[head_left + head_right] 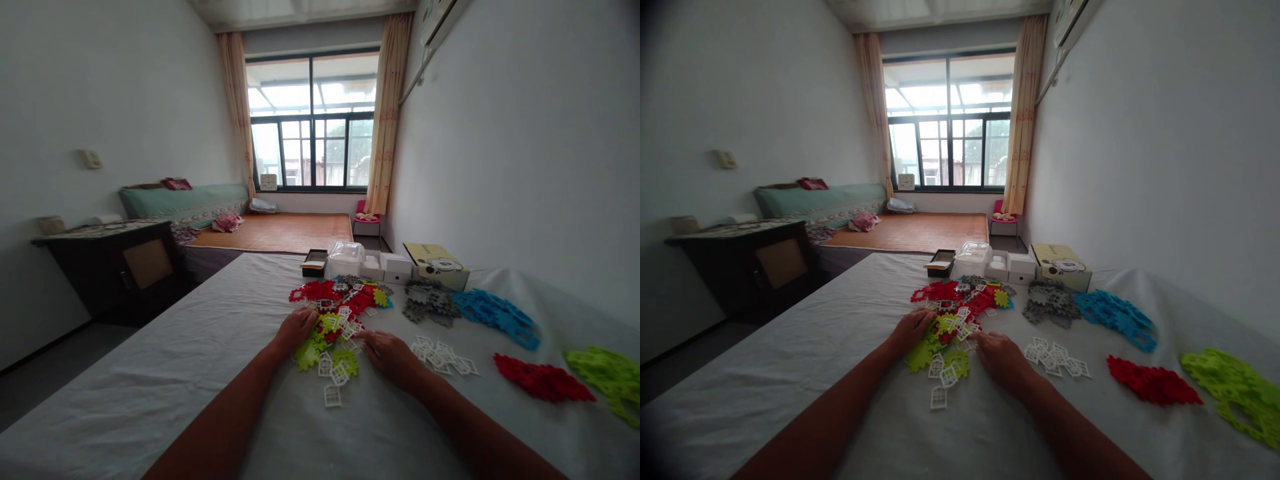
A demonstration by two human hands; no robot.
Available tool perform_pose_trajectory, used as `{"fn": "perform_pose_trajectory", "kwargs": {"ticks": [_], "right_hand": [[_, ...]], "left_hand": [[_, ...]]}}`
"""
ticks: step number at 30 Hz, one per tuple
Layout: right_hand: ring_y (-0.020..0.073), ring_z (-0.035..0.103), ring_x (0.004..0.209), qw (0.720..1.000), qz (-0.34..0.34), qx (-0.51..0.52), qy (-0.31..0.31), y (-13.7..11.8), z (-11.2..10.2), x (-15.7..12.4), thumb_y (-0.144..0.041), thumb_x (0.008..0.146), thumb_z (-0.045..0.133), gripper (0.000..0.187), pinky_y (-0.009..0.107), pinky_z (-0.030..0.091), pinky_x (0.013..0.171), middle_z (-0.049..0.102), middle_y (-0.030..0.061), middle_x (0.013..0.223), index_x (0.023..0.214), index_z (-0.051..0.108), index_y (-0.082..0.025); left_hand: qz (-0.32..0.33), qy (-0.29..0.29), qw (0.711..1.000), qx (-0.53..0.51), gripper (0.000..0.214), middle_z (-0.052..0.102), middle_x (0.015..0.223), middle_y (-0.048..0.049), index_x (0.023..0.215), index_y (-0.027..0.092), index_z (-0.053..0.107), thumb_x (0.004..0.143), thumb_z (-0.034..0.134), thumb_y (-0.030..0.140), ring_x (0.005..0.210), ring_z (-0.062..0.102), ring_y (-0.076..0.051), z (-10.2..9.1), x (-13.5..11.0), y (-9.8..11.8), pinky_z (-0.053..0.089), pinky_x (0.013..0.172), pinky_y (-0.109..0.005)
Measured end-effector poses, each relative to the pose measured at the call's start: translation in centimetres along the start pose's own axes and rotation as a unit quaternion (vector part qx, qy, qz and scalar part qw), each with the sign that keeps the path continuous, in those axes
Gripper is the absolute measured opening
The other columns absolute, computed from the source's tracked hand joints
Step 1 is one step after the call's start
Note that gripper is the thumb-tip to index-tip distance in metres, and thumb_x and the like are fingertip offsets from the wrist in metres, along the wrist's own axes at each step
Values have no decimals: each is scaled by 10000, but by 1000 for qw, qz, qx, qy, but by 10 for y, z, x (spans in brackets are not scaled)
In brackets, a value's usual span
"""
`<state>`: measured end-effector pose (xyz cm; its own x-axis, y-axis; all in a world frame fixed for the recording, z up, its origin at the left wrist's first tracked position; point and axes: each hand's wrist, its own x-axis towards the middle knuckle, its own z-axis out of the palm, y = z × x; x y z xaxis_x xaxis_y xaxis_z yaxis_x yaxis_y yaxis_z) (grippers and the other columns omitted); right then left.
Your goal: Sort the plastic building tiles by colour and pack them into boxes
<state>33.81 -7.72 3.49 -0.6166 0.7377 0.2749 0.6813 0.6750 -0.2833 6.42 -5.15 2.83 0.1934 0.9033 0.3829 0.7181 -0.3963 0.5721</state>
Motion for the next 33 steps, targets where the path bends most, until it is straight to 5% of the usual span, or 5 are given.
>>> {"fn": "perform_pose_trajectory", "kwargs": {"ticks": [5,13,18,24,33], "right_hand": [[164,597,866,996,65,-40,42,26,-28,-4,-154,801,428,255,260,421,772,658,45,934,936,634,-221],[191,586,800,984,137,-102,-53,84,-66,-24,-223,750,532,153,273,402,661,661,45,823,745,683,-244],[198,559,969,998,21,-13,62,30,-49,-10,-283,868,456,233,331,426,851,655,66,1005,968,660,-235],[230,446,1195,980,-176,64,-64,-54,-5,-7,-338,866,532,406,404,343,999,531,16,1318,1269,492,-336],[184,582,999,976,-98,194,-30,-27,-4,-4,-228,842,555,250,314,443,901,672,42,1067,1079,634,-230]], "left_hand": [[14,5,1000,3,426,660,886,-62,857,186,667,922,316,419,853,586,-184,1,0,-2,429,819,-277],[12,12,1000,-6,407,662,844,-54,800,192,661,906,346,427,822,589,-184,1,1,-1,435,794,-274],[12,3,1000,3,407,650,822,-50,780,188,649,915,338,412,801,582,-180,0,1,1,432,779,-272],[21,7,1000,4,401,656,857,-51,837,186,657,925,331,403,823,582,-179,1,0,1,425,802,-272],[15,3,1000,6,389,658,920,-58,870,187,665,924,340,394,873,574,-181,2,1,-1,420,839,-278]]}}
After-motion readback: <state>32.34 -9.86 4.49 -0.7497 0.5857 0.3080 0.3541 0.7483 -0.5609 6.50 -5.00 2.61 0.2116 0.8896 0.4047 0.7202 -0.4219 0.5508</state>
